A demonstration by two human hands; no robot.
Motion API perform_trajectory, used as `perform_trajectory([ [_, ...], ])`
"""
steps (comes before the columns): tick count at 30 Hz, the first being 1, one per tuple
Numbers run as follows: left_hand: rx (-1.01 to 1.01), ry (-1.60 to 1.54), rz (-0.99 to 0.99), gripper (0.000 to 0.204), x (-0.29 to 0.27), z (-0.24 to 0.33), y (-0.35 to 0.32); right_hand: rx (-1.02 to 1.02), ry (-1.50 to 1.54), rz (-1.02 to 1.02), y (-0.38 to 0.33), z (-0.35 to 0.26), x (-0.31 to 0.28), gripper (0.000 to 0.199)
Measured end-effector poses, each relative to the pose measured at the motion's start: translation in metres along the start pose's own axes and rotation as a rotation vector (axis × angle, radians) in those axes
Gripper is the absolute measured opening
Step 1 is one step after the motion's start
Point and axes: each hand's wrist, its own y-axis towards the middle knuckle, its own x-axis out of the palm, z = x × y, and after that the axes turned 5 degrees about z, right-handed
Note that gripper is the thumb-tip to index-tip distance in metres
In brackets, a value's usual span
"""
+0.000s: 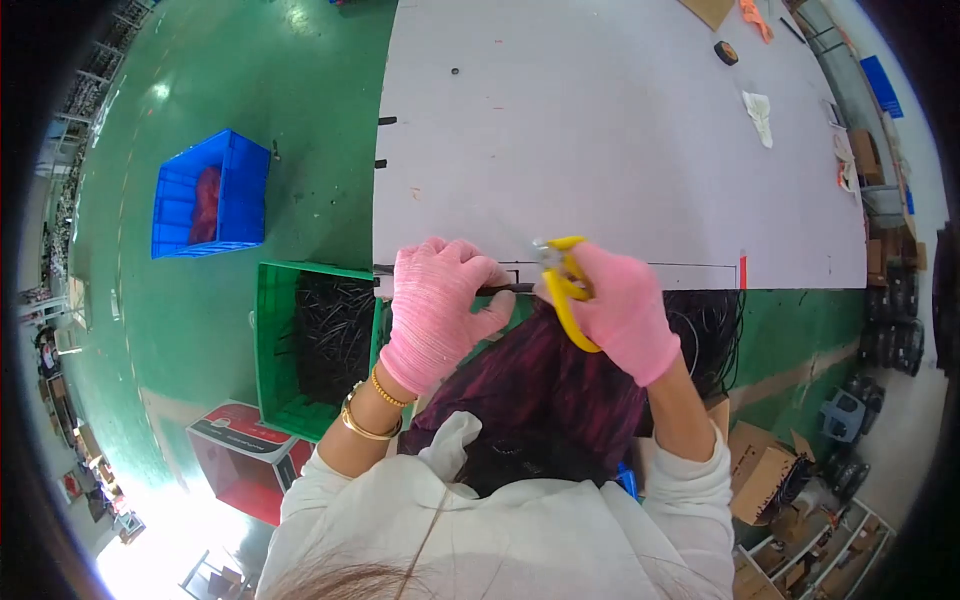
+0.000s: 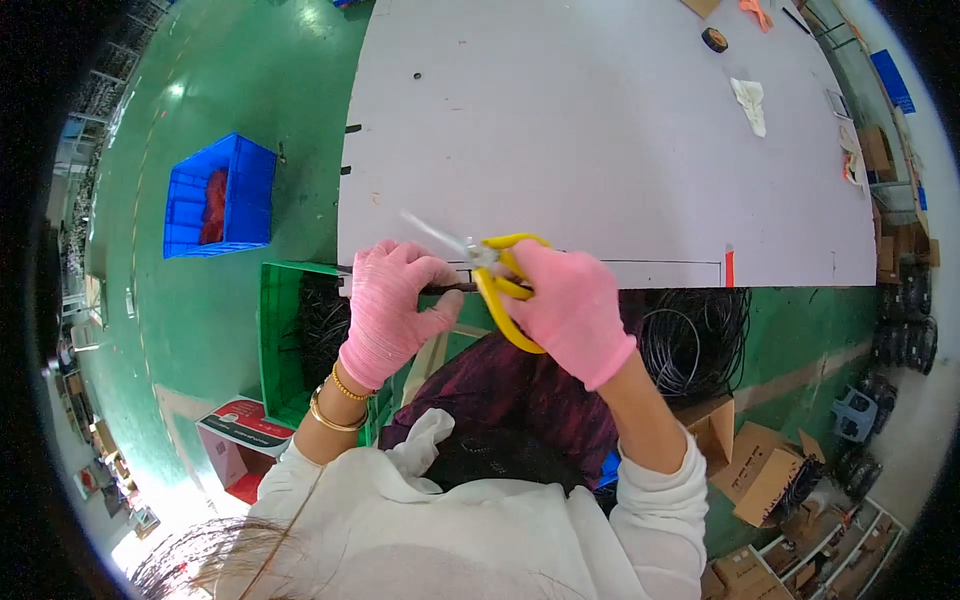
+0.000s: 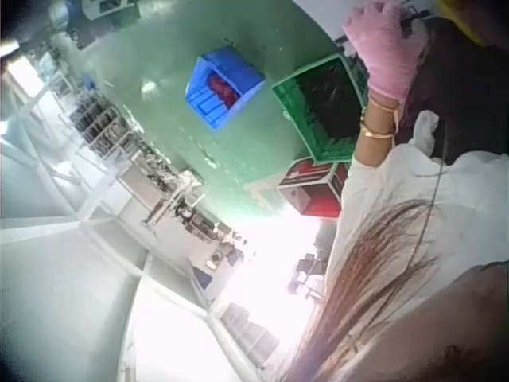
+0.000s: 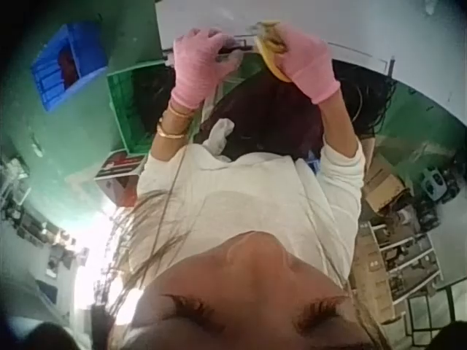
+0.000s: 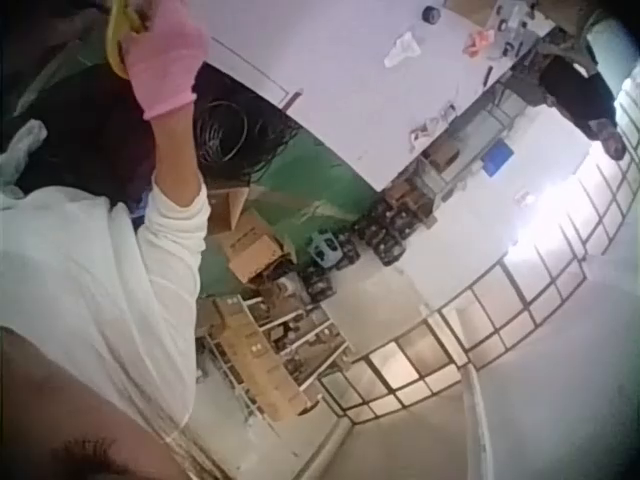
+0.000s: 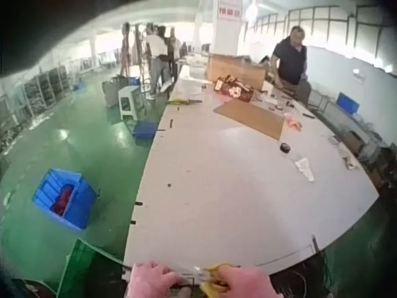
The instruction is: Trim individual cables from a bundle using scissors.
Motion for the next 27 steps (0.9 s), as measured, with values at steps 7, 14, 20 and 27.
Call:
perform_trajectory([
  [7, -0.047, -0.151, -0.057, 0.012, -0.016, 0.002, 0.002, 0.589, 0.83, 0.012, -0.112, -0.023, 0.03, 0.019],
  [14, -0.017, -0.328, -0.082, 0.011, -0.022, 0.009, 0.001, 0.595, 0.8, -0.226, -0.13, -0.045, 0.06, 0.008],
  [20, -0.031, -0.341, -0.13, 0.01, -0.026, 0.014, -0.001, 0.816, 1.06, -0.245, -0.131, -0.033, 0.082, 0.042],
  [27, -0.041, -0.367, -0.158, 0.009, -0.03, 0.016, -0.001, 0.772, 0.785, -0.335, -0.129, -0.037, 0.074, 0.029],
])
